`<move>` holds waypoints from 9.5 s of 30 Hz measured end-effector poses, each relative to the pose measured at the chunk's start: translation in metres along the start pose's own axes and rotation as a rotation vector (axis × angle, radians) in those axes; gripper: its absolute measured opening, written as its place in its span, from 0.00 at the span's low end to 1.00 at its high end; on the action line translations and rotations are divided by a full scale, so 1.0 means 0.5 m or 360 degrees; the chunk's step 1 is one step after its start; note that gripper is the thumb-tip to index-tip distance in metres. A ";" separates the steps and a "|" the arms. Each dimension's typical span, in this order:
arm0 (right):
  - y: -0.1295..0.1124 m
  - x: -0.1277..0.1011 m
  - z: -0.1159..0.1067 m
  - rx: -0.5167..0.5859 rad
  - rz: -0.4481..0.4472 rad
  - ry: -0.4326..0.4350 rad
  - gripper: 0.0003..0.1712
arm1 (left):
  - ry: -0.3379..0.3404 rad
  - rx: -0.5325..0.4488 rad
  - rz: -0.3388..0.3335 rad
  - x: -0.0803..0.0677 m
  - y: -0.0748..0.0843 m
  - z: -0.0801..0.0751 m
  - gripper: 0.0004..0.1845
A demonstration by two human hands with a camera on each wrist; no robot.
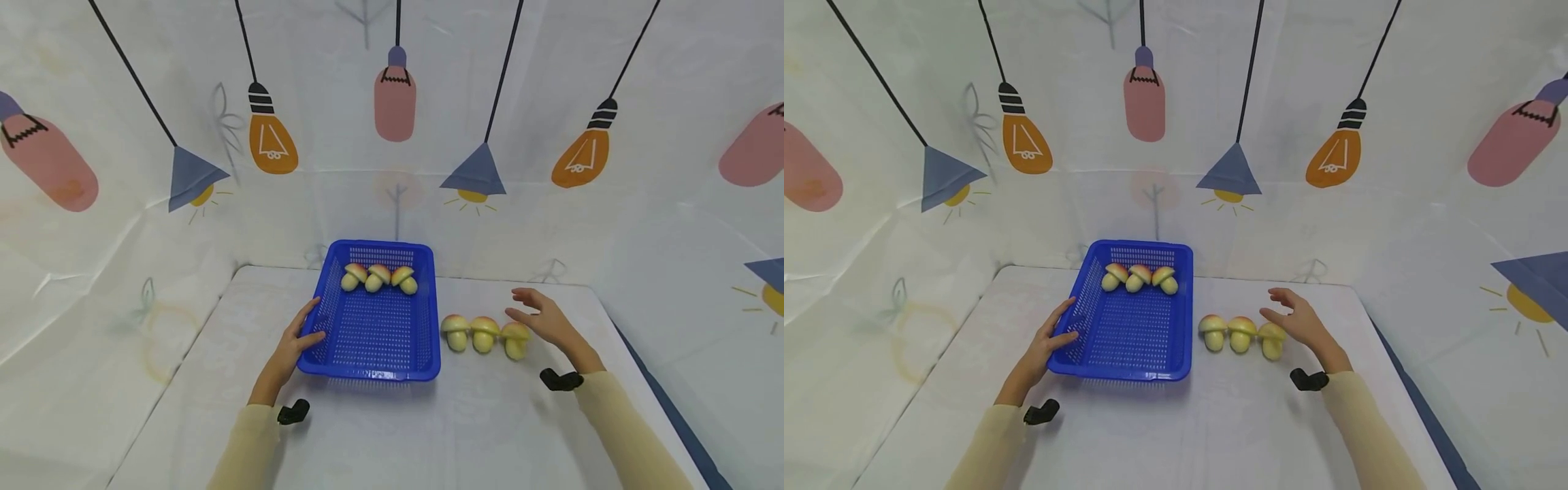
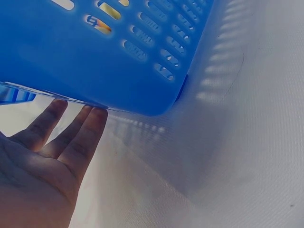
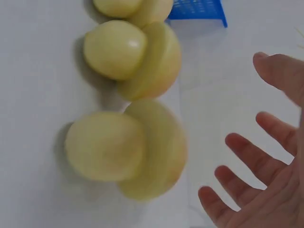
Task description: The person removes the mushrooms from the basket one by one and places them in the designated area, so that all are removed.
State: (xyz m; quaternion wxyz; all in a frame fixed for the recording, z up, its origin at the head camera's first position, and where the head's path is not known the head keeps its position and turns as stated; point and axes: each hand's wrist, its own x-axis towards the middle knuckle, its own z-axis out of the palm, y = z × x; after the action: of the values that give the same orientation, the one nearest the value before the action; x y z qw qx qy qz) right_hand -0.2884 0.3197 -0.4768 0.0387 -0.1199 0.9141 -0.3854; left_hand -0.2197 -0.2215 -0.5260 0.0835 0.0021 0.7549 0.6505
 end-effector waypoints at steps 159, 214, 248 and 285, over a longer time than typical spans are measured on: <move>-0.320 0.233 0.180 0.0285 -0.0375 -0.0488 0.30 | 0.0043 0.0014 0.0005 0.000 -0.003 -0.002 0.38; -0.002 -0.079 -0.055 0.0283 0.0057 -0.0159 0.35 | -0.0060 0.0291 -0.0012 0.006 0.015 -0.024 0.35; 0.087 -0.133 -0.076 0.0227 0.0193 -0.0060 0.37 | -0.0014 0.0255 0.0054 0.007 0.021 -0.022 0.32; 0.150 -0.105 -0.029 0.0226 0.0357 -0.0081 0.39 | -0.0007 0.0232 0.0013 0.005 0.020 -0.018 0.33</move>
State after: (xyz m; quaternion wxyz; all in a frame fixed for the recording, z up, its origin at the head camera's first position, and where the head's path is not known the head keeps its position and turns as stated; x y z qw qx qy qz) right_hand -0.2542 0.3934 -0.5215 0.1130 -0.0237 0.8910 -0.4391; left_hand -0.2243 -0.2287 -0.5153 0.0821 0.0127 0.8001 0.5941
